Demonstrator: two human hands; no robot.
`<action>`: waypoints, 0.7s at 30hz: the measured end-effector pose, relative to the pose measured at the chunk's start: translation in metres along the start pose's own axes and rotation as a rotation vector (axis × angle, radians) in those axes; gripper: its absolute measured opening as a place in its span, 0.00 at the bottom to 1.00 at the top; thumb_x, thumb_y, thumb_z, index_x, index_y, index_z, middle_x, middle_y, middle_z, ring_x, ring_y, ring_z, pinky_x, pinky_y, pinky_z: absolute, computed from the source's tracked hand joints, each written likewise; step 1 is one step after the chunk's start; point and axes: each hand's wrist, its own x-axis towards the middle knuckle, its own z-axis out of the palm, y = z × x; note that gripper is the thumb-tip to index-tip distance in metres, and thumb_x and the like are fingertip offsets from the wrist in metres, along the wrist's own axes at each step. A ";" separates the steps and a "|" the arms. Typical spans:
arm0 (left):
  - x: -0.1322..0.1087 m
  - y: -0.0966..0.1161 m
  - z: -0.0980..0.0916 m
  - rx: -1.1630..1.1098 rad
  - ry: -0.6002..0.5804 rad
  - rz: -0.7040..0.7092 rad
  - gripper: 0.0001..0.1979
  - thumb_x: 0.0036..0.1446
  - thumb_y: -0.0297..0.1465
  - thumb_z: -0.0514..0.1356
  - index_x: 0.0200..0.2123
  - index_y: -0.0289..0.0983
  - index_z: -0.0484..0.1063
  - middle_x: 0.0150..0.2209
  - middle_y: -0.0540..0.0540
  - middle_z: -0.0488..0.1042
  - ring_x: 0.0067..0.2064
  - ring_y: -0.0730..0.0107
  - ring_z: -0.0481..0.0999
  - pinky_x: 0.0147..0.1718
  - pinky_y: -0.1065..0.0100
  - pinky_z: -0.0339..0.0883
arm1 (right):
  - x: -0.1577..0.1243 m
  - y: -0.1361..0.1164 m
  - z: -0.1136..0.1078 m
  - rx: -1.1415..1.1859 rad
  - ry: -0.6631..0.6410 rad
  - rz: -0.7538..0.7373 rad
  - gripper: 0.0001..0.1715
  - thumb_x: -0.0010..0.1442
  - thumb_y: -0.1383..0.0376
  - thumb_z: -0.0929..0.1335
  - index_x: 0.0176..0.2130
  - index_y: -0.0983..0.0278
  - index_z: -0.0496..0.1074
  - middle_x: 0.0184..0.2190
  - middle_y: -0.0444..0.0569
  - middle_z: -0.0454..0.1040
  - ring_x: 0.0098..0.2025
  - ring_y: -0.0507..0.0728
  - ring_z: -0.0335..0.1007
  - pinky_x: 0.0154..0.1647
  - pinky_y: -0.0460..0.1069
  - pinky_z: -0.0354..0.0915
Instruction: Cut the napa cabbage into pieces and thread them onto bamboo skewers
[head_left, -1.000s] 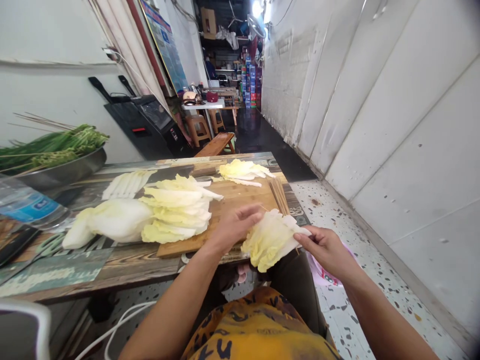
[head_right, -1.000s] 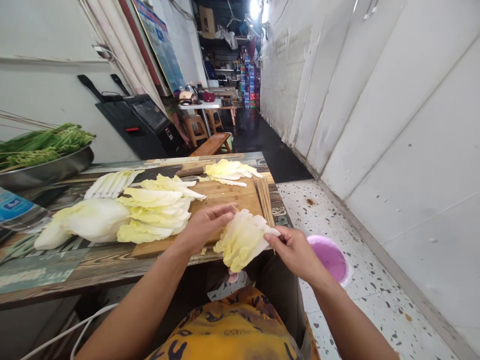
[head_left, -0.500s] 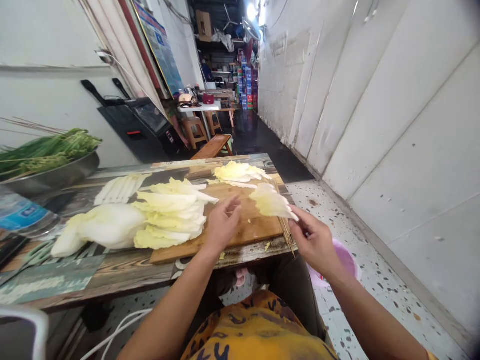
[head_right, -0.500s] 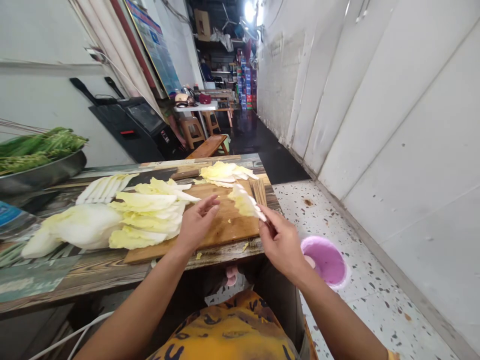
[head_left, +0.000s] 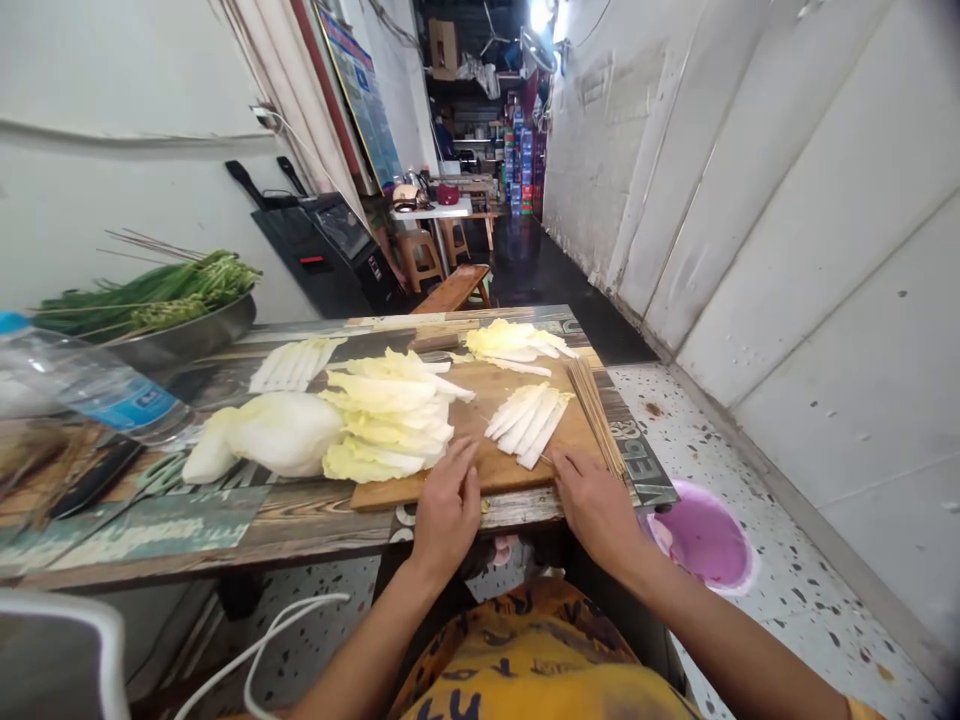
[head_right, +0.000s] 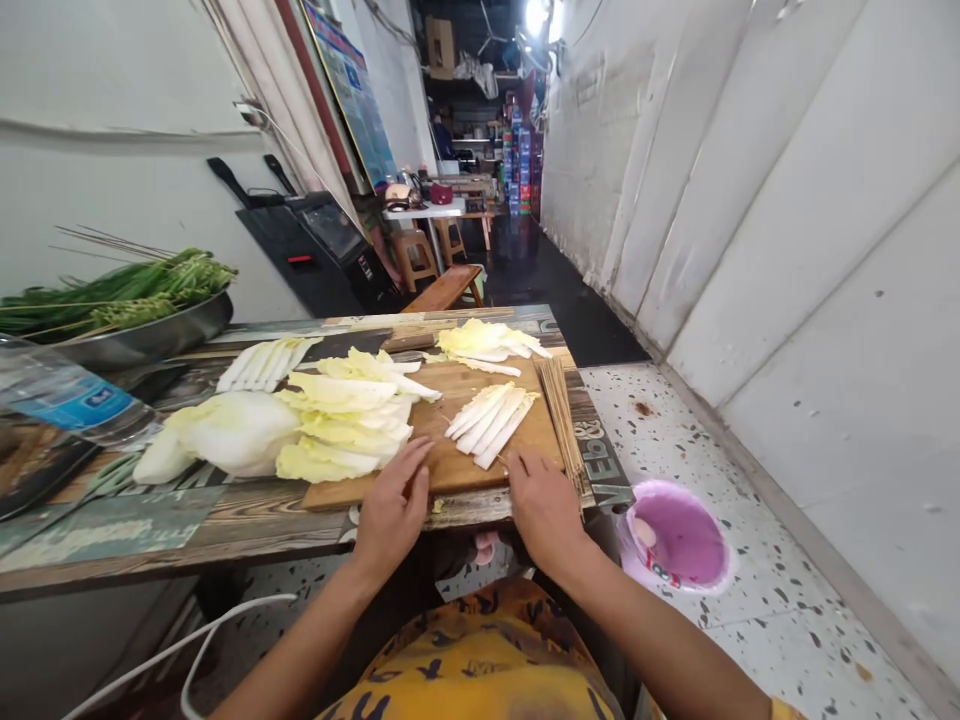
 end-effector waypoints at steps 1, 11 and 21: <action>0.002 0.002 -0.001 0.056 -0.037 0.084 0.20 0.63 0.31 0.48 0.55 0.35 0.67 0.57 0.39 0.67 0.60 0.61 0.64 0.61 0.57 0.56 | -0.003 0.001 -0.003 0.001 -0.027 0.034 0.17 0.65 0.70 0.57 0.46 0.68 0.71 0.40 0.57 0.74 0.38 0.60 0.71 0.38 0.51 0.66; 0.019 0.008 0.023 0.427 -0.324 0.302 0.27 0.63 0.41 0.49 0.60 0.30 0.59 0.62 0.36 0.61 0.64 0.55 0.57 0.62 0.53 0.47 | -0.005 0.028 -0.017 0.384 -0.157 0.090 0.18 0.65 0.63 0.58 0.42 0.63 0.74 0.37 0.51 0.79 0.38 0.59 0.75 0.39 0.51 0.67; 0.039 0.012 0.015 0.469 -0.332 0.359 0.37 0.59 0.54 0.45 0.58 0.31 0.59 0.55 0.37 0.67 0.56 0.57 0.63 0.54 0.57 0.55 | 0.000 0.063 0.014 0.387 0.008 0.000 0.20 0.60 0.52 0.60 0.36 0.59 0.76 0.35 0.49 0.81 0.35 0.60 0.79 0.34 0.50 0.73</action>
